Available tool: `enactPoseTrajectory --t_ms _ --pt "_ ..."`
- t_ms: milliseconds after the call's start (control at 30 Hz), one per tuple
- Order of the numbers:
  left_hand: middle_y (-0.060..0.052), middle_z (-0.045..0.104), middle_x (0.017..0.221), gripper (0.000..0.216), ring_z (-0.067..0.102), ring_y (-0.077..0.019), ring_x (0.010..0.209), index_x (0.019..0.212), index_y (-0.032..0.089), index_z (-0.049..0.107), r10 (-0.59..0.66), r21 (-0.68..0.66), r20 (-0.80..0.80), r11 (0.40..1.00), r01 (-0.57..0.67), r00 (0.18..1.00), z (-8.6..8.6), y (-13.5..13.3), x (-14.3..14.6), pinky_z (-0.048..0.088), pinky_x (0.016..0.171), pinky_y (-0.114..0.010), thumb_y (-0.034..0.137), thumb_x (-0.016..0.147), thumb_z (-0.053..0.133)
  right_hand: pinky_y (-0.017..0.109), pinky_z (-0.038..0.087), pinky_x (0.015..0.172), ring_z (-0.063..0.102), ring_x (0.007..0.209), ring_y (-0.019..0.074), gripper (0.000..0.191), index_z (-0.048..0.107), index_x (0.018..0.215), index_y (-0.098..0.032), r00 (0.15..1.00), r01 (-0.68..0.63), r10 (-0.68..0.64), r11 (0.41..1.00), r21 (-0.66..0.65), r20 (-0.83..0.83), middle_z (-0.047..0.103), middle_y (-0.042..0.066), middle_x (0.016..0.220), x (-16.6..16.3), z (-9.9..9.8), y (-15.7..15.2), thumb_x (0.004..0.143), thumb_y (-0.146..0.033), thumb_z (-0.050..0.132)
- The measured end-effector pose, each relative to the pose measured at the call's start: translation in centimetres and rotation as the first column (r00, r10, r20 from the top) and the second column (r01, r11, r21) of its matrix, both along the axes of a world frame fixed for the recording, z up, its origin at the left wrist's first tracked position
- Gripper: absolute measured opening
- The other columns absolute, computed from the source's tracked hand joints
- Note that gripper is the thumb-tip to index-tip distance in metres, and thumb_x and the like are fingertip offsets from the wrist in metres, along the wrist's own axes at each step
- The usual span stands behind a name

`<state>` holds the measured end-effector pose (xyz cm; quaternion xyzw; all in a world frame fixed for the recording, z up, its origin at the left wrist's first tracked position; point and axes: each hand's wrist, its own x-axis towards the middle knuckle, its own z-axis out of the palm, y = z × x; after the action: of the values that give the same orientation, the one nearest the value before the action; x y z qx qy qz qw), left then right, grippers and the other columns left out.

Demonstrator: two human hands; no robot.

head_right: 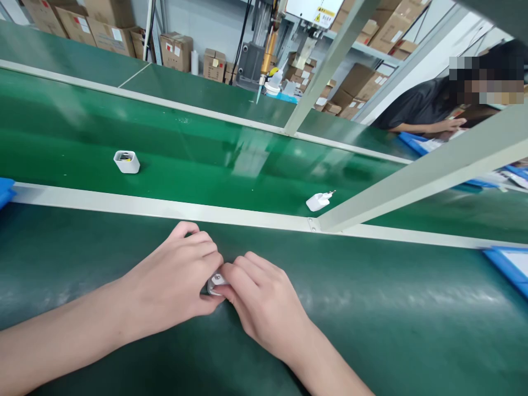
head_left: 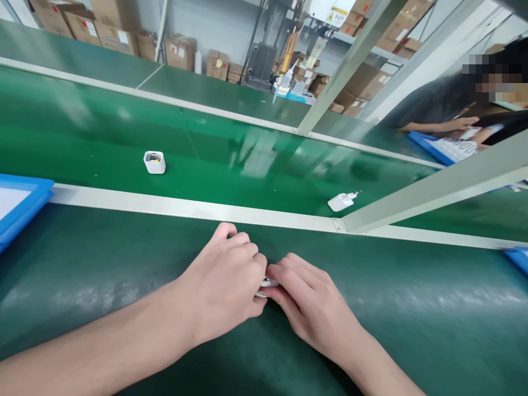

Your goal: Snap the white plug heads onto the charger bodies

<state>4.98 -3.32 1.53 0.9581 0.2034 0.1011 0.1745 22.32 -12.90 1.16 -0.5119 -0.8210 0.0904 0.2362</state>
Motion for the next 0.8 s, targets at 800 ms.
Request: enactPoseTrajectory --t_ms 800 --pt "0.002 0.064 0.081 0.037 0.056 -0.0154 0.073 0.086 0.02 0.069 0.069 -0.712 0.007 0.701 -0.043 0.998 3.9 1.9 -2.4 0.036 0.059 -0.025 0.057 0.08 0.07 0.035 0.052 0.09 0.058 0.109 0.0218 0.039 0.059 0.13 -0.027 0.93 -0.016 0.108 0.967 0.254 -0.352 0.055 0.007 0.121 0.0 -1.3 -0.2 0.095 -0.012 0.066"
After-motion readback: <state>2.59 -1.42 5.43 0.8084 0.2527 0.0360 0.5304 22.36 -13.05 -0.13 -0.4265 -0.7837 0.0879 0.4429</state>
